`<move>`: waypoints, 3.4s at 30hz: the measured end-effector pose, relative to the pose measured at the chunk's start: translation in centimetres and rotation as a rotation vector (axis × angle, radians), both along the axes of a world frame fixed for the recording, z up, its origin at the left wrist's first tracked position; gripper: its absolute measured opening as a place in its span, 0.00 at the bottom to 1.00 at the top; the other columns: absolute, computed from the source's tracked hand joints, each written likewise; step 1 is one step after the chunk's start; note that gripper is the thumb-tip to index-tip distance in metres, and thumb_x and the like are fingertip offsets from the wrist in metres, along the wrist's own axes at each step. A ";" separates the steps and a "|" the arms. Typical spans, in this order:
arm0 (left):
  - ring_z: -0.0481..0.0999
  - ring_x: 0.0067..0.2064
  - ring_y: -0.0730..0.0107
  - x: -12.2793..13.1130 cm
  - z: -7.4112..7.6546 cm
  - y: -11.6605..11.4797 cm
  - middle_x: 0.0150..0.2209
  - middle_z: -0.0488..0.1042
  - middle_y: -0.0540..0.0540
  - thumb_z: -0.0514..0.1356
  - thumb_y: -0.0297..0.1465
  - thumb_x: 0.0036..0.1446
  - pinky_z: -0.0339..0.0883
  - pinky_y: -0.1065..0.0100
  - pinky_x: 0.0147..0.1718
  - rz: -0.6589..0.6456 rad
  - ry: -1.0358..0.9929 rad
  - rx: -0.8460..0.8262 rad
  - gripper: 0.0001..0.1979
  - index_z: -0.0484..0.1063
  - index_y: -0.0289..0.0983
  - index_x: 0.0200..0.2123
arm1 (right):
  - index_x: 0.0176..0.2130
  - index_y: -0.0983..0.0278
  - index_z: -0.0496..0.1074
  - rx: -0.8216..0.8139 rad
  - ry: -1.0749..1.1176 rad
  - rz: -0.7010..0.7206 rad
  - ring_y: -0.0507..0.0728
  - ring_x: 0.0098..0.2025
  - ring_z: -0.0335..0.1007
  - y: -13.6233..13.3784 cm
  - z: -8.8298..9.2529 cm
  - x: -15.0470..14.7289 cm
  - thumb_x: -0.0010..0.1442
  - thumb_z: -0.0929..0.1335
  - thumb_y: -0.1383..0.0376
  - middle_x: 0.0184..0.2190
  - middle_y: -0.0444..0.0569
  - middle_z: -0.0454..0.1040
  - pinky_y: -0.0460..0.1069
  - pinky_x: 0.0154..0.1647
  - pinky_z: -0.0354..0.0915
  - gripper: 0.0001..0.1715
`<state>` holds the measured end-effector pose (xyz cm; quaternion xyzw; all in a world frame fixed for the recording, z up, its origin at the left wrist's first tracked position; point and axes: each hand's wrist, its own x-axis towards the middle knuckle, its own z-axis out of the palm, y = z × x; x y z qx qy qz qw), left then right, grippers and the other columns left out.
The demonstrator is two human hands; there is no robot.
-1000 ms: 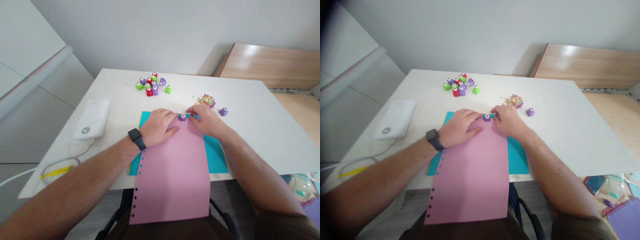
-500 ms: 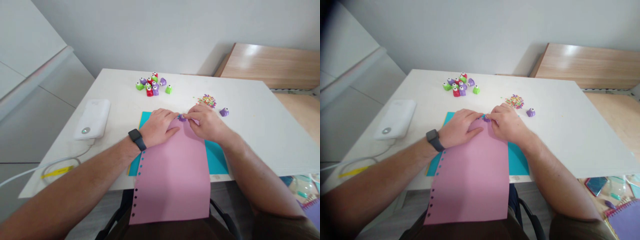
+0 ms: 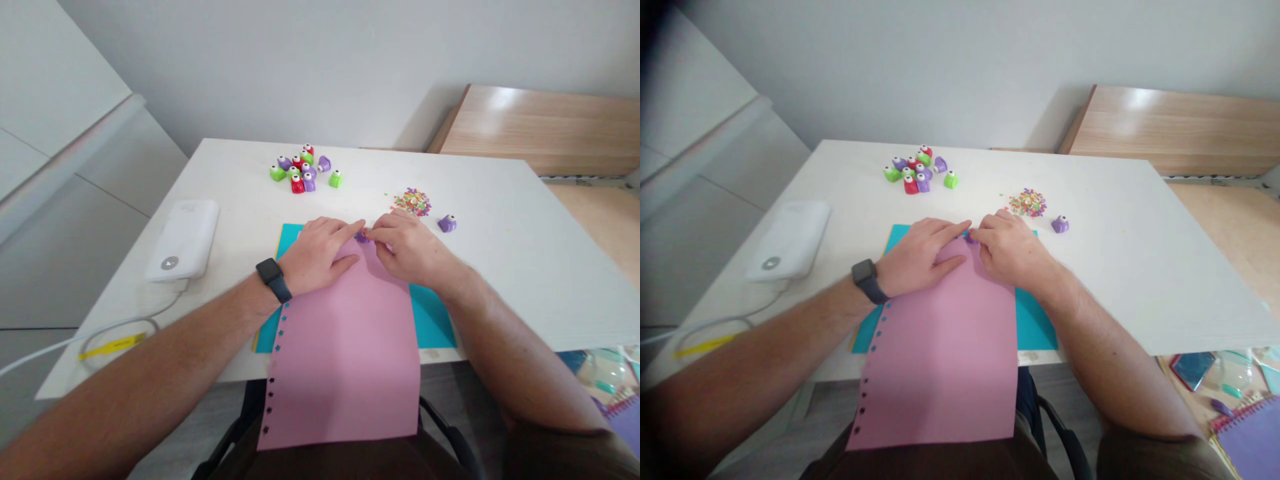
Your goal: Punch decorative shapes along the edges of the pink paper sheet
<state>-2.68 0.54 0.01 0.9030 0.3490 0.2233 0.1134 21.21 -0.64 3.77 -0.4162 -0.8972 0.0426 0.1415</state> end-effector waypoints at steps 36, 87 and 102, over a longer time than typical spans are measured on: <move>0.71 0.65 0.51 0.9 1.3 0.2 0.63 0.74 0.38 0.57 0.25 0.65 0.64 0.47 0.66 -0.093 0.070 0.023 0.26 0.69 0.35 0.66 | 0.48 0.64 0.83 -0.010 -0.065 -0.008 0.63 0.44 0.71 0.4 -0.4 0.1 0.66 0.64 0.74 0.38 0.54 0.78 0.56 0.49 0.64 0.19; 0.76 0.55 0.52 -0.5 0.1 0.6 0.51 0.79 0.39 0.61 0.37 0.69 0.67 0.49 0.58 0.061 0.042 0.009 0.16 0.77 0.36 0.55 | 0.48 0.64 0.79 -0.046 0.143 -0.085 0.64 0.47 0.75 0.4 -0.8 0.3 0.69 0.67 0.68 0.42 0.57 0.80 0.58 0.53 0.68 0.11; 0.76 0.54 0.51 -0.6 0.2 0.5 0.50 0.79 0.39 0.62 0.37 0.69 0.68 0.49 0.56 0.064 0.053 0.011 0.16 0.78 0.35 0.54 | 0.46 0.64 0.79 -0.026 0.133 -0.094 0.65 0.47 0.75 0.4 -0.7 0.5 0.67 0.68 0.69 0.41 0.57 0.80 0.59 0.52 0.68 0.10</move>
